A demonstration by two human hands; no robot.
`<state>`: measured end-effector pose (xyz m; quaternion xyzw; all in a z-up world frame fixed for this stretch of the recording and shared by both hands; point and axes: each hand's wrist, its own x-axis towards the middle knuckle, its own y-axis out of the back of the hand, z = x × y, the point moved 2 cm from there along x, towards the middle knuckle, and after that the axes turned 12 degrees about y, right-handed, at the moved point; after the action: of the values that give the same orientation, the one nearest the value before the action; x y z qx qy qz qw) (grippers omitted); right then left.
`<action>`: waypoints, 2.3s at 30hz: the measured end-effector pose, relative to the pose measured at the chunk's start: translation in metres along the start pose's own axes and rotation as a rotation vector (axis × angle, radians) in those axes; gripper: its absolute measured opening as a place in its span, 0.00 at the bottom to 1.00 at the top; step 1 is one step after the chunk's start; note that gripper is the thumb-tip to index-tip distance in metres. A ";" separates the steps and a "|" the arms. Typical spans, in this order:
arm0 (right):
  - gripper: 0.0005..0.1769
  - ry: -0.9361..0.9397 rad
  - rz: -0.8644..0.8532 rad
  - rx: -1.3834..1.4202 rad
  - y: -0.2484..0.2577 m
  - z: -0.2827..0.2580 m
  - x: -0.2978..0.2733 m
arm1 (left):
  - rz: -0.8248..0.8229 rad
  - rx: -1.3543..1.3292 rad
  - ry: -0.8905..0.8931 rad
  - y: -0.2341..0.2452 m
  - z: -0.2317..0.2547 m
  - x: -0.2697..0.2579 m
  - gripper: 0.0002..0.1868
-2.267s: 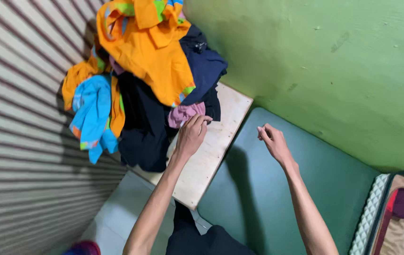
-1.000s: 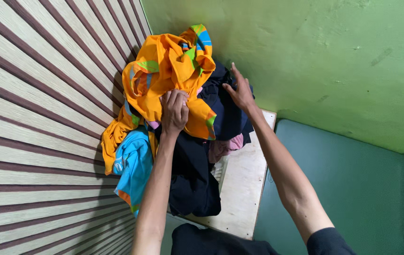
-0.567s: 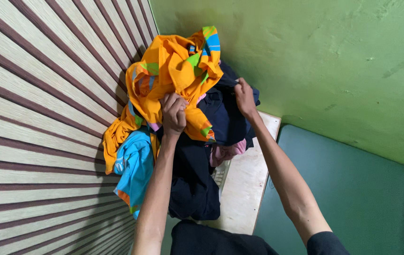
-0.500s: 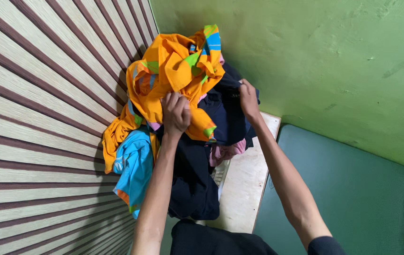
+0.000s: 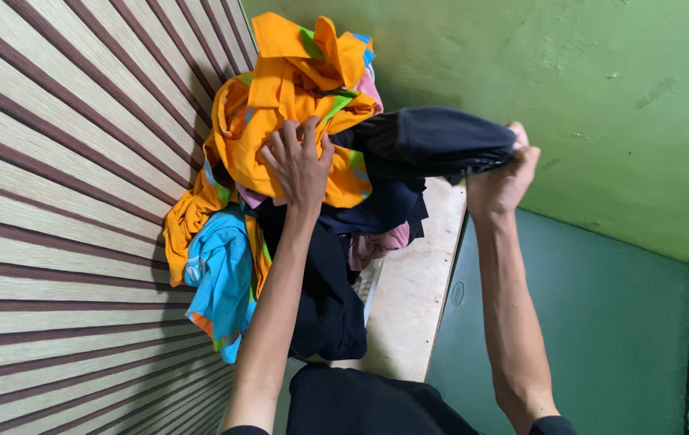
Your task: The person picks up a dark shirt from a pile of clothes, spreads it flat on a surface, folds the sides inward, and rolls it up into a compact cylinder before placing it into a suitcase.
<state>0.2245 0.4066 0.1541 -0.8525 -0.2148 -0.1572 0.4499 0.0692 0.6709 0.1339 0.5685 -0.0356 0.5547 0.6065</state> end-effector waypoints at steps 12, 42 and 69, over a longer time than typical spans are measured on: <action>0.12 0.359 0.226 0.119 0.088 -0.118 0.016 | 0.113 -0.064 -0.049 0.007 0.003 0.013 0.11; 0.12 -0.125 -0.144 -1.075 0.103 -0.194 -0.071 | -1.108 -1.014 -0.274 0.004 0.187 -0.182 0.36; 0.38 -0.152 -0.754 -1.488 0.031 -0.205 -0.123 | -1.629 -1.512 -0.110 -0.058 0.247 -0.227 0.09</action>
<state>0.1194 0.1926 0.1879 -0.8062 -0.3554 -0.3400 -0.3288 0.1688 0.3628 0.0301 -0.0703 -0.0074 -0.2000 0.9772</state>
